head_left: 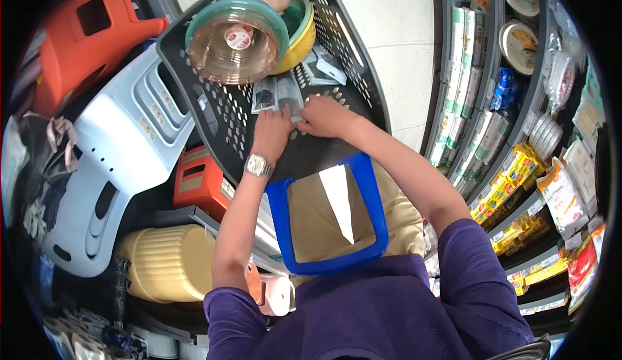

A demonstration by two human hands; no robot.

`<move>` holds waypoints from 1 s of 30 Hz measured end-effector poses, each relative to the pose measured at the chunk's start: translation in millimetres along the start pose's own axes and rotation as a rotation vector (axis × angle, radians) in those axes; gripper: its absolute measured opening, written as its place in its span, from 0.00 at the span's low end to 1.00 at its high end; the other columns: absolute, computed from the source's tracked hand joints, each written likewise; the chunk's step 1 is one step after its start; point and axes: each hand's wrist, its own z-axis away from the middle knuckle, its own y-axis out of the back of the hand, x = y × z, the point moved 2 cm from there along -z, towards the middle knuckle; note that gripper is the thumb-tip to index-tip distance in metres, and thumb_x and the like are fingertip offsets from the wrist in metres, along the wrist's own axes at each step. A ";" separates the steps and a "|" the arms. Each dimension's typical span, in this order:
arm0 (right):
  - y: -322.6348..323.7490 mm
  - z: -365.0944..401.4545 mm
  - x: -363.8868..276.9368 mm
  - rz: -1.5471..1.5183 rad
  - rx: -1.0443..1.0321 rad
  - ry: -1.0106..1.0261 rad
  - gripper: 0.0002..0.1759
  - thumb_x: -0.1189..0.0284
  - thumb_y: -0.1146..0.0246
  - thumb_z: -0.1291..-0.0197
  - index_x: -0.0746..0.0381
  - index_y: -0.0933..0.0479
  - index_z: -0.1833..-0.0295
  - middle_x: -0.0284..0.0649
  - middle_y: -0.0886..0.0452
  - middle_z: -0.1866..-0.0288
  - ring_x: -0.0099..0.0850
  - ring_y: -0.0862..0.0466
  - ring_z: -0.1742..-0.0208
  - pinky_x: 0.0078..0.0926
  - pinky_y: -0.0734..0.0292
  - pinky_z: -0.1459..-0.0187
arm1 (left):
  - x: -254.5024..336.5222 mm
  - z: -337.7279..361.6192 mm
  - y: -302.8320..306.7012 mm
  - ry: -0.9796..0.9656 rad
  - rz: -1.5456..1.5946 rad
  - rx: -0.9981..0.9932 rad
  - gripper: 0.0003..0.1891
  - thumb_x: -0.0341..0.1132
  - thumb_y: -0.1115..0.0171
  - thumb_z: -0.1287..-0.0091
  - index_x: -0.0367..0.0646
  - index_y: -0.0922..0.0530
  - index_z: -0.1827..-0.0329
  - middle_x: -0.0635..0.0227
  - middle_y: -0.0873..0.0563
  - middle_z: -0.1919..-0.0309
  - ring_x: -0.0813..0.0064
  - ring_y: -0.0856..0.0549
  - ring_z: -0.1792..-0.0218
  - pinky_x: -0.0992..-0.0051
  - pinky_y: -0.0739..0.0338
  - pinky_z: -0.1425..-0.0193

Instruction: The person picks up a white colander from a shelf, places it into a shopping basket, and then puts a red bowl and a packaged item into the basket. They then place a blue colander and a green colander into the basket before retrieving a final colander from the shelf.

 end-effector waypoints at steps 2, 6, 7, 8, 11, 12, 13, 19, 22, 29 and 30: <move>16.9 30.9 -17.1 0.054 0.056 0.069 0.18 0.60 0.40 0.35 0.65 0.16 0.64 0.55 0.17 0.64 0.53 0.17 0.55 0.46 0.21 0.49 | 11.1 25.1 47.7 -0.133 0.008 -0.088 0.22 0.28 0.43 0.38 0.40 0.20 0.39 0.59 0.14 0.59 0.61 0.17 0.54 0.63 0.25 0.47; 76.2 98.5 -64.3 -0.197 0.444 0.075 0.10 0.70 0.39 0.39 0.66 0.24 0.58 0.50 0.20 0.55 0.49 0.21 0.50 0.47 0.23 0.48 | 36.9 84.4 162.4 -0.251 0.081 0.055 0.26 0.26 0.41 0.41 0.45 0.21 0.37 0.54 0.21 0.40 0.57 0.22 0.37 0.61 0.29 0.31; 95.8 116.0 -80.8 -0.267 0.497 0.124 0.11 0.74 0.39 0.42 0.65 0.25 0.54 0.48 0.22 0.50 0.48 0.23 0.46 0.44 0.24 0.47 | 49.6 100.3 196.8 -0.245 0.081 0.066 0.26 0.26 0.40 0.42 0.45 0.21 0.38 0.54 0.22 0.38 0.57 0.24 0.34 0.61 0.30 0.29; 108.2 126.0 -92.7 -0.401 0.509 0.188 0.14 0.72 0.38 0.39 0.64 0.22 0.48 0.48 0.21 0.46 0.47 0.22 0.41 0.40 0.24 0.42 | 64.8 114.5 235.2 -0.238 0.081 0.080 0.26 0.25 0.39 0.44 0.45 0.20 0.39 0.53 0.22 0.36 0.56 0.26 0.31 0.60 0.32 0.27; 156.6 164.9 -156.5 -0.752 0.233 0.273 0.20 0.64 0.45 0.27 0.64 0.23 0.37 0.45 0.23 0.33 0.43 0.26 0.30 0.38 0.31 0.31 | 107.3 163.8 342.8 -0.251 0.098 0.166 0.20 0.28 0.40 0.41 0.43 0.19 0.44 0.52 0.22 0.35 0.55 0.26 0.30 0.59 0.32 0.25; 167.2 177.6 -176.6 -0.716 0.200 0.371 0.22 0.61 0.48 0.24 0.64 0.24 0.35 0.45 0.24 0.32 0.43 0.26 0.29 0.38 0.33 0.30 | 121.4 183.1 374.3 -0.225 0.105 0.219 0.19 0.29 0.39 0.42 0.44 0.18 0.45 0.53 0.23 0.35 0.55 0.27 0.30 0.58 0.32 0.26; 170.7 185.9 -194.5 -0.779 0.189 0.457 0.25 0.56 0.48 0.25 0.65 0.23 0.37 0.46 0.22 0.35 0.45 0.23 0.34 0.39 0.31 0.32 | 133.2 199.6 399.7 -0.197 0.111 0.272 0.18 0.30 0.38 0.43 0.46 0.16 0.47 0.53 0.23 0.34 0.55 0.27 0.29 0.56 0.31 0.27; 240.6 262.0 -312.2 -0.639 -0.075 0.698 0.31 0.59 0.24 0.49 0.65 0.23 0.45 0.39 0.20 0.47 0.32 0.22 0.45 0.31 0.28 0.42 | 168.6 298.3 489.3 0.022 0.281 0.752 0.17 0.30 0.33 0.46 0.53 0.12 0.53 0.49 0.24 0.31 0.49 0.23 0.33 0.55 0.27 0.32; 261.3 287.1 -354.4 -0.518 -0.104 0.784 0.30 0.61 0.22 0.51 0.65 0.23 0.47 0.35 0.22 0.53 0.25 0.24 0.50 0.25 0.29 0.46 | 193.4 337.7 511.4 0.048 0.324 0.863 0.16 0.29 0.31 0.47 0.51 0.11 0.55 0.49 0.28 0.28 0.48 0.26 0.30 0.57 0.31 0.30; 256.9 310.3 -427.6 -0.511 -0.448 0.639 0.16 0.63 0.25 0.42 0.59 0.24 0.60 0.25 0.23 0.63 0.13 0.27 0.63 0.17 0.32 0.62 | 221.3 414.5 505.6 0.160 0.453 1.134 0.14 0.21 0.29 0.47 0.46 0.13 0.58 0.53 0.23 0.34 0.59 0.20 0.35 0.69 0.20 0.45; 252.7 312.6 -439.4 -0.486 -0.456 0.652 0.16 0.63 0.25 0.42 0.59 0.24 0.60 0.25 0.23 0.63 0.13 0.27 0.63 0.17 0.32 0.62 | 220.8 420.5 497.6 0.208 0.625 1.223 0.15 0.20 0.30 0.45 0.44 0.16 0.55 0.55 0.23 0.34 0.61 0.19 0.37 0.67 0.22 0.40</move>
